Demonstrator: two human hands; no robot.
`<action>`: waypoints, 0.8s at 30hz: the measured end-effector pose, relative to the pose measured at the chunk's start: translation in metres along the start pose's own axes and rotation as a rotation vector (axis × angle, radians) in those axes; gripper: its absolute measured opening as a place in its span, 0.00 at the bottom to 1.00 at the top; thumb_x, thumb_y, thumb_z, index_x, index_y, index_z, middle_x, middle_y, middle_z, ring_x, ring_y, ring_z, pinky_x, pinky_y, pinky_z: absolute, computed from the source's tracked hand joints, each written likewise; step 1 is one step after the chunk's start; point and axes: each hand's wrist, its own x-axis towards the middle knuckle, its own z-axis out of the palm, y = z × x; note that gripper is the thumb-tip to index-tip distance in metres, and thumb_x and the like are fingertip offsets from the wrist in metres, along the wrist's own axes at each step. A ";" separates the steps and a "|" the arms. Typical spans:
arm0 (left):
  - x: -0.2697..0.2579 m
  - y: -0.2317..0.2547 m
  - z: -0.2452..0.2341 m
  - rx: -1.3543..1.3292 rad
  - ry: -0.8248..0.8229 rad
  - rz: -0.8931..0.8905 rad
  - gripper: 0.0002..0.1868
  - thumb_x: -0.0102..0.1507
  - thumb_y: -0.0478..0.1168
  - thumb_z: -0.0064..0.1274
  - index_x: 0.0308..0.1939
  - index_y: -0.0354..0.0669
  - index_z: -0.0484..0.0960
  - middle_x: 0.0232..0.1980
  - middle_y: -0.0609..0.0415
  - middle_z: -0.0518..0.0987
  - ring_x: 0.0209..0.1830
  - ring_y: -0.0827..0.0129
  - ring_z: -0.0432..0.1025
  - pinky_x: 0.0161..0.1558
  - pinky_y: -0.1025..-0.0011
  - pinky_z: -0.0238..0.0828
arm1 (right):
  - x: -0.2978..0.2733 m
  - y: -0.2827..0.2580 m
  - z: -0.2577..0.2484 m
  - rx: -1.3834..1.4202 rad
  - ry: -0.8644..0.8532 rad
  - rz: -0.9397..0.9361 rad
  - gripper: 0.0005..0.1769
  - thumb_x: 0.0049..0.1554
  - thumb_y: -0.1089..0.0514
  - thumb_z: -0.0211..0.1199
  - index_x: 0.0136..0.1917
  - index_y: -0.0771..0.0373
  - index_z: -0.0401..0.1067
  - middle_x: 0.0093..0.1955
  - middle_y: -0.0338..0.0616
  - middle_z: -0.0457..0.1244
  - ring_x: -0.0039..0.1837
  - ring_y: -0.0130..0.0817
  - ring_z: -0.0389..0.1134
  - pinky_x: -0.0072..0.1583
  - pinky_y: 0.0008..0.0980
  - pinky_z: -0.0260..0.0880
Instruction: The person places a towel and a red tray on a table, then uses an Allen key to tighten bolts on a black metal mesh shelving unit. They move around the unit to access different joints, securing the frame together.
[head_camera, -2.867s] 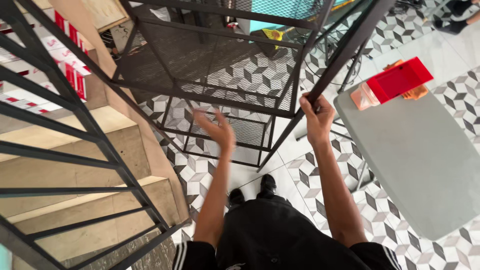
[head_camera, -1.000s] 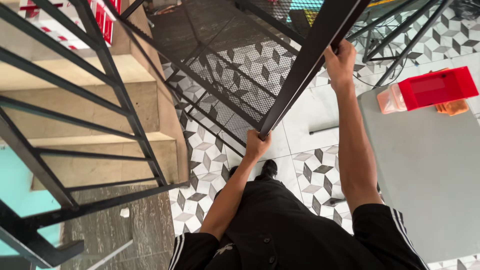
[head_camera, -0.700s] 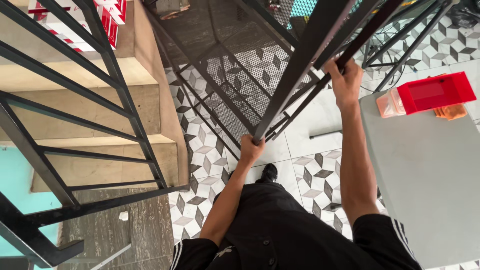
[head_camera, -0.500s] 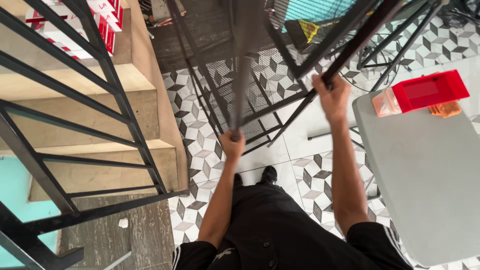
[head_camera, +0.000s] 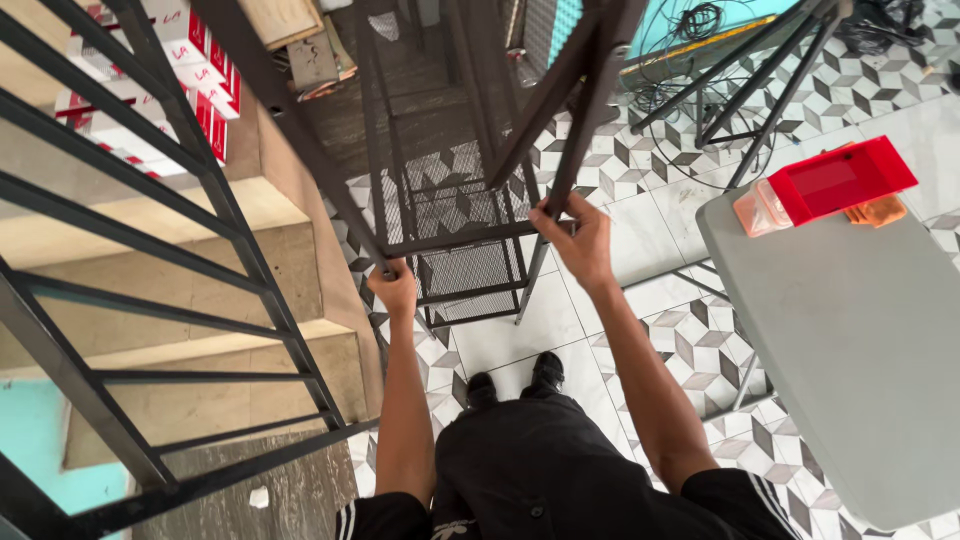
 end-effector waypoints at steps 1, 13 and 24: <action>0.003 -0.004 -0.003 0.061 0.025 0.099 0.26 0.70 0.38 0.52 0.19 0.32 0.64 0.17 0.60 0.61 0.21 0.81 0.54 0.22 0.66 0.45 | -0.002 -0.002 0.001 -0.013 -0.006 0.003 0.09 0.57 0.60 0.71 0.49 0.65 0.76 0.43 0.35 0.68 0.39 0.14 0.63 0.37 0.18 0.59; -0.016 -0.009 0.000 0.169 0.034 0.047 0.18 0.68 0.37 0.53 0.26 0.27 0.74 0.18 0.52 0.72 0.17 0.70 0.64 0.23 0.66 0.58 | -0.023 0.004 -0.013 0.021 -0.005 0.042 0.22 0.56 0.62 0.70 0.63 0.65 0.72 0.59 0.37 0.69 0.54 0.18 0.68 0.41 0.19 0.65; -0.083 0.177 0.032 0.059 0.204 0.578 0.33 0.69 0.35 0.48 0.73 0.27 0.49 0.77 0.31 0.46 0.79 0.40 0.51 0.73 0.48 0.65 | -0.029 0.022 -0.050 -0.070 0.145 0.333 0.20 0.64 0.55 0.60 0.64 0.71 0.71 0.37 0.35 0.53 0.38 0.23 0.51 0.39 0.24 0.54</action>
